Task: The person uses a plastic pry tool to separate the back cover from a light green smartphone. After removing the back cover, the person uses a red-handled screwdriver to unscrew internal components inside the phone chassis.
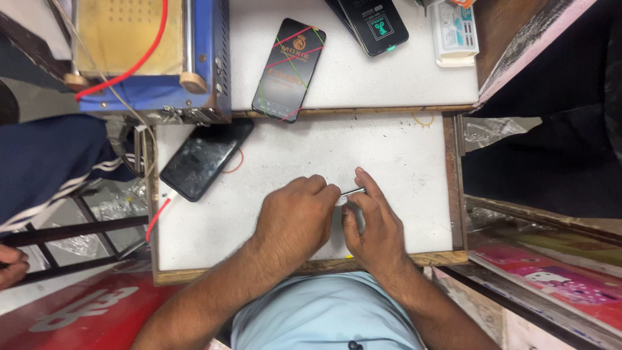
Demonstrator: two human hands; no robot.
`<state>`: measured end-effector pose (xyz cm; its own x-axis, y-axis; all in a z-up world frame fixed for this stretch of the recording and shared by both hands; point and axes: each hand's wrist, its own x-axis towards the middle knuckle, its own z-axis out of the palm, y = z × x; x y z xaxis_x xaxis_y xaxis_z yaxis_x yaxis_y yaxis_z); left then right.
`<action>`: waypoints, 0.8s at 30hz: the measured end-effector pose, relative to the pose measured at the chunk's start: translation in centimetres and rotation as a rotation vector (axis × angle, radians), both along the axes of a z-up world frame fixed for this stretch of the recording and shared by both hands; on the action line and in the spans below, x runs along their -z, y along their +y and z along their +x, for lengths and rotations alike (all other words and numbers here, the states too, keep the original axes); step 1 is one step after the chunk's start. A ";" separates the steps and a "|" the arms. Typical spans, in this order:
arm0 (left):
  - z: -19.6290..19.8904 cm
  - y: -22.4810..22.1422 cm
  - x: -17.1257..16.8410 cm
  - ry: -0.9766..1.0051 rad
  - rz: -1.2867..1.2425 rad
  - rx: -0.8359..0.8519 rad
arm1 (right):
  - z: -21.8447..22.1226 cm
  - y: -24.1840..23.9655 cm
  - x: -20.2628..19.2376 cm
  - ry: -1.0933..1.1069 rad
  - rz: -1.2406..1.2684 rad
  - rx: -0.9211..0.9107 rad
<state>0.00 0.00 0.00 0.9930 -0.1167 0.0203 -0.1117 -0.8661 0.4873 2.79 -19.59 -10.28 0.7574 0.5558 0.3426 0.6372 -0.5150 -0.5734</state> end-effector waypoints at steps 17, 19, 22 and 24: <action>1.4 3.1 0.6 -0.028 -0.334 -0.180 | 4.1 2.0 -3.2 0.750 0.371 -0.026; 1.0 3.5 1.5 0.098 -0.530 -0.264 | 5.4 1.3 -3.1 0.896 0.462 -0.122; -0.4 3.2 3.1 0.473 -0.849 -0.359 | 6.9 0.3 -3.5 0.993 0.224 -0.184; -1.6 2.4 4.2 0.611 -0.956 -0.356 | 7.3 0.2 -3.5 1.117 0.078 -0.246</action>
